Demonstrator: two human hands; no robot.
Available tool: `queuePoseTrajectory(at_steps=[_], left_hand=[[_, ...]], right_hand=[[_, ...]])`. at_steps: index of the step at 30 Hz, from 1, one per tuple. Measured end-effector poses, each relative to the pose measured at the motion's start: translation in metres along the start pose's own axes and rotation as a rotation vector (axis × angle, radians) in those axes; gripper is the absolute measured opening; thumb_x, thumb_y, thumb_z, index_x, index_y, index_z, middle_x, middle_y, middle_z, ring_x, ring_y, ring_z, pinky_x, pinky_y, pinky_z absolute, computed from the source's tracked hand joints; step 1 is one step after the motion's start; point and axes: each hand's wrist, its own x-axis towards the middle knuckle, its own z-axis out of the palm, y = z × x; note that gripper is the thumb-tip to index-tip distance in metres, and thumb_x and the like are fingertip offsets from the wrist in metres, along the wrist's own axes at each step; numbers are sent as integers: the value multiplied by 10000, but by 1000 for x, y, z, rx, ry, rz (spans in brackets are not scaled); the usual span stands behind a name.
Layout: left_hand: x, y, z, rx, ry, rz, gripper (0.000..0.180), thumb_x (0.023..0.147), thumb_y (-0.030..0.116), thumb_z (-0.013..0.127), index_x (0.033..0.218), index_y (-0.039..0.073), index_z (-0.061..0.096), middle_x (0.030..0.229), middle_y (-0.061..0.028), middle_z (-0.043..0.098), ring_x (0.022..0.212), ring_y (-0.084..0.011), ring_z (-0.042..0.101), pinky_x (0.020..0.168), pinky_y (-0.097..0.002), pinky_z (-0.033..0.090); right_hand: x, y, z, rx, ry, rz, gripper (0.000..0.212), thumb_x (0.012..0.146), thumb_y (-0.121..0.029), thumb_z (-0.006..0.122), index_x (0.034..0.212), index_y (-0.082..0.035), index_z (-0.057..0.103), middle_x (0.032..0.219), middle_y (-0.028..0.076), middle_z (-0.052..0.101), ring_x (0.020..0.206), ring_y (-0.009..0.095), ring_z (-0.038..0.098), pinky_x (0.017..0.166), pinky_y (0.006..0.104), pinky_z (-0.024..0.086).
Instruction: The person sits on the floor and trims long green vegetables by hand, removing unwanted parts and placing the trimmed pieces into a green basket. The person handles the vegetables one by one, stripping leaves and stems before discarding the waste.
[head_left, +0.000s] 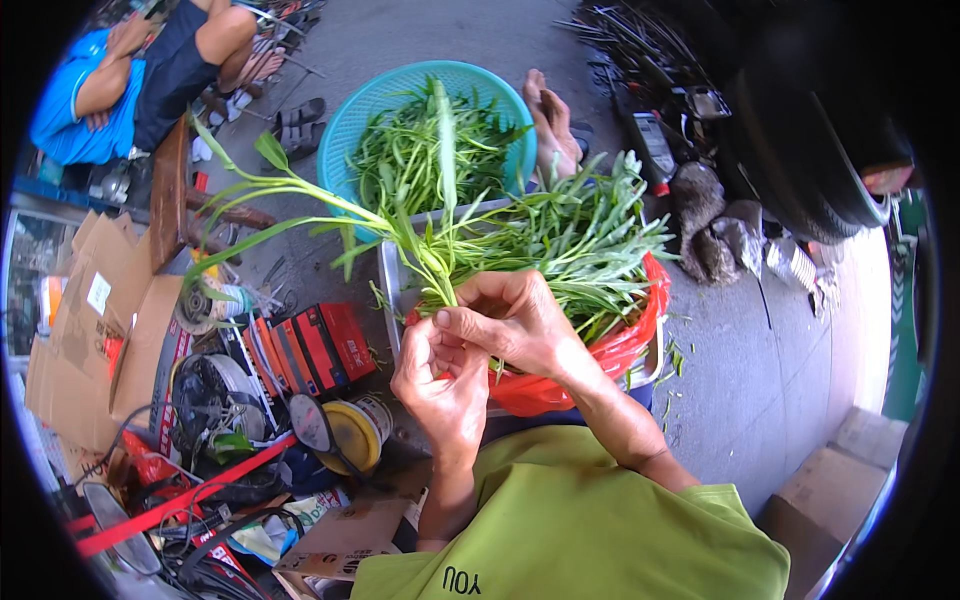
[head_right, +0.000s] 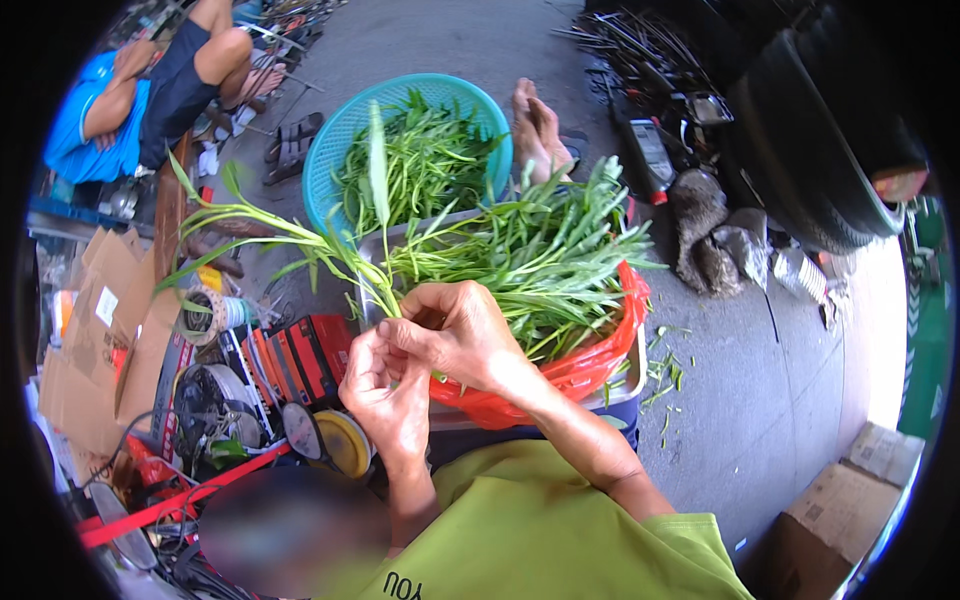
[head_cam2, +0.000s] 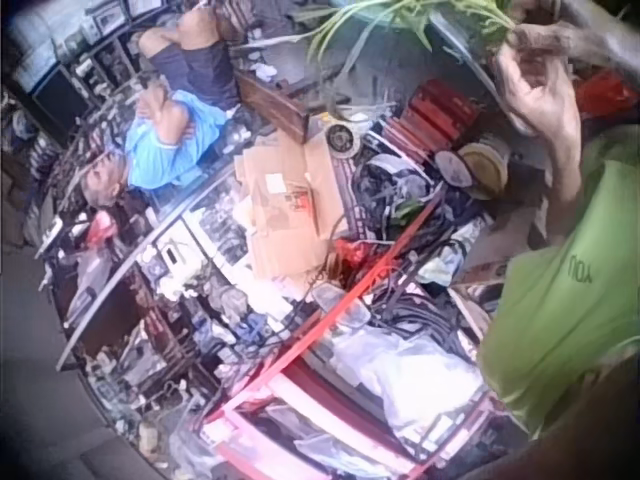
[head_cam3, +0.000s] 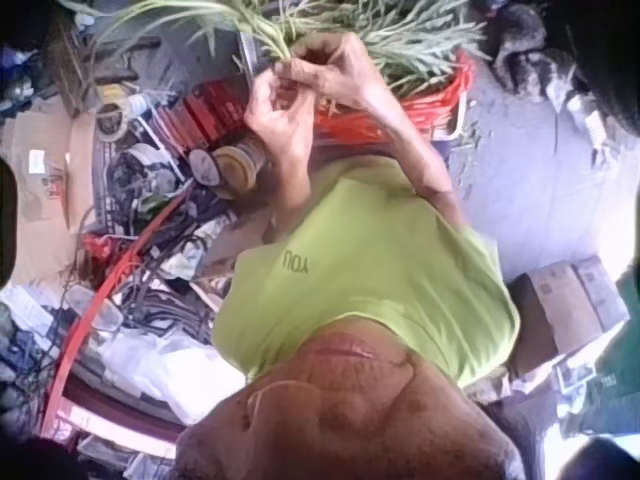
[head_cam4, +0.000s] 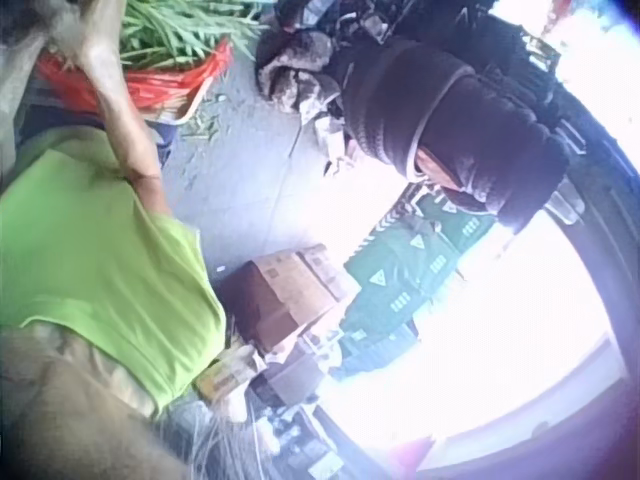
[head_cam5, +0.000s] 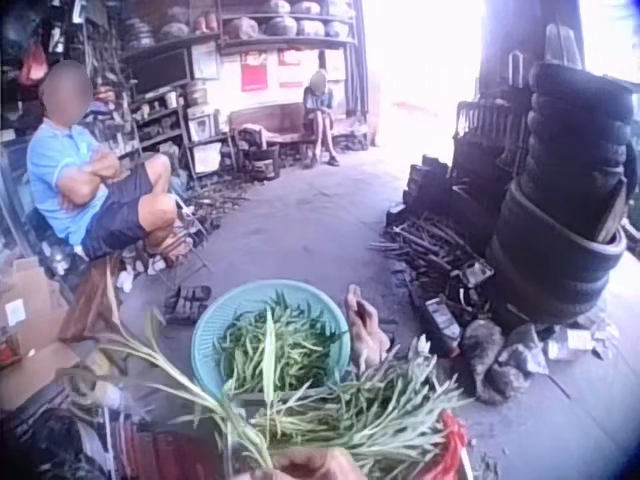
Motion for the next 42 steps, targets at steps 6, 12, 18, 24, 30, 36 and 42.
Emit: queuePoseTrajectory(at_steps=[6, 12, 18, 24, 30, 36, 42], left_hand=[[10, 12, -12, -230, -96, -244, 160, 850, 73, 630, 984, -13, 626, 765, -48, 631, 580, -84, 527, 490, -194, 385], [23, 14, 1, -523, -293, -309, 292, 833, -4, 623, 1117, -30, 563, 932, -96, 645, 839, -136, 597, 716, -247, 486], [22, -4, 7, -670, -225, -380, 301, 814, -42, 615, 1106, -47, 541, 971, -119, 650, 890, -148, 610, 826, -264, 471], [17, -9, 11, -660, -103, -395, 267, 807, -46, 616, 1067, -22, 559, 960, -101, 648, 870, -143, 608, 801, -248, 476], [16, -11, 11, -762, -65, -434, 212, 829, -13, 605, 1038, -17, 572, 902, -79, 638, 818, -136, 608, 749, -254, 493], [17, -11, 10, -761, 52, -480, 189, 842, -11, 585, 1030, -24, 577, 874, -88, 638, 765, -121, 613, 699, -222, 503], [34, -27, -13, -671, 160, -431, 199, 833, 25, 609, 1027, -14, 584, 878, -107, 643, 764, -134, 605, 723, -237, 506]], right_hand=[[-18, -1, -30, 159, -33, 1, 259, 898, -250, 620, 815, -6, 650, 670, -15, 603, 640, 36, 529, 547, 200, 403], [-32, -3, -37, 121, -148, -52, 324, 907, -298, 601, 804, 9, 625, 651, -3, 578, 559, 49, 494, 492, 220, 408], [-35, 6, -27, 216, 163, -14, 119, 822, -113, 706, 859, -5, 669, 725, -9, 629, 657, 40, 539, 591, 192, 439], [-28, 13, -17, -95, 311, -334, 79, 774, -9, 680, 834, -1, 631, 810, 65, 589, 682, 139, 577, 578, 266, 466], [-28, 7, -12, -578, 340, -660, 188, 716, -14, 678, 885, -39, 601, 843, 89, 576, 755, 283, 552, 616, 337, 465], [-24, 14, -3, -762, 278, -876, 331, 624, -70, 670, 939, -16, 581, 898, 96, 566, 715, 258, 527, 609, 349, 457], [-42, 3, 16, -586, 114, -960, 252, 660, -49, 665, 891, 12, 583, 883, 110, 573, 762, 271, 558, 674, 362, 476]])
